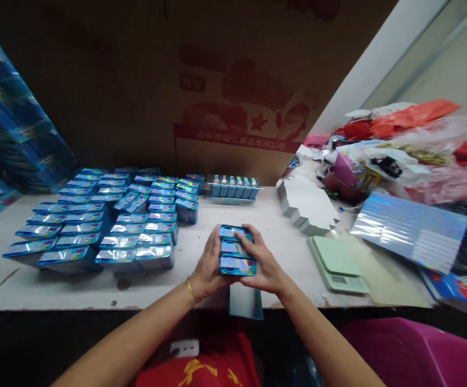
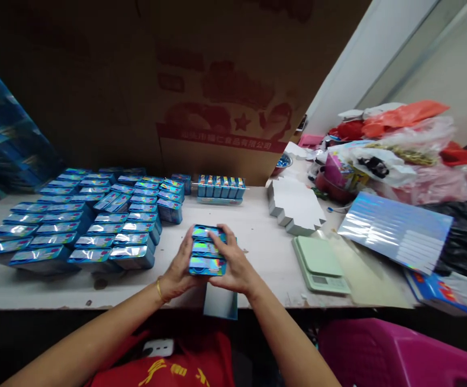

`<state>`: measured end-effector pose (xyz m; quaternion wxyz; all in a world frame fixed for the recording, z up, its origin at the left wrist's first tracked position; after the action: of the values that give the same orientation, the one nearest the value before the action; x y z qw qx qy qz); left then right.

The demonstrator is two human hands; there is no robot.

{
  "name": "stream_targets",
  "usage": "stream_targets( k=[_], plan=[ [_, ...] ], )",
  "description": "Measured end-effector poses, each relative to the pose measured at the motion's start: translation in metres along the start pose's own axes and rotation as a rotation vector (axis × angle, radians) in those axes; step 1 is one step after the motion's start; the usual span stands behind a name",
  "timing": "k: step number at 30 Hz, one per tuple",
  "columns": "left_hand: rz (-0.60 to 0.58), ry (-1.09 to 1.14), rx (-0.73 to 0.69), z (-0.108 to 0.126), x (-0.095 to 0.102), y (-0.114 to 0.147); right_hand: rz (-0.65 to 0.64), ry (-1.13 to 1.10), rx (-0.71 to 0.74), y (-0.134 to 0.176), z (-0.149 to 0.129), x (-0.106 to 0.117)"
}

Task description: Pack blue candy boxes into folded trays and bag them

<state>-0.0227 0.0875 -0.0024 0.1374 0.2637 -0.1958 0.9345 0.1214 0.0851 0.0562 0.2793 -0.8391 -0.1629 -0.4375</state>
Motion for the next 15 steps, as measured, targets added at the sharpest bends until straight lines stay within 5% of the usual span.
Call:
stream_targets(
  k=[3,8,15],
  plan=[
    [-0.063,0.016,-0.053,0.013,-0.028,-0.027,0.074,-0.007,-0.105,0.020,0.027,0.014],
    [-0.111,0.142,-0.155,0.005,-0.058,-0.043,0.171,-0.064,-0.212,0.040,0.068,-0.002],
    [-0.153,0.129,-0.055,-0.005,-0.062,-0.033,-0.004,0.041,-0.160,0.037,0.077,-0.003]
  ],
)
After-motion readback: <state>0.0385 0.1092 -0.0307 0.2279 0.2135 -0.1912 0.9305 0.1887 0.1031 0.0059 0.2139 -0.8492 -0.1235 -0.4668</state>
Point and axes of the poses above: each hand's wrist, its own y-axis away from the middle knuckle, its own x-axis out of the back of the hand, z = x × y, the point moved 4 cm from there along -y, towards the middle knuckle, and after that the axes turned 7 degrees about y, right-handed, at the moved point
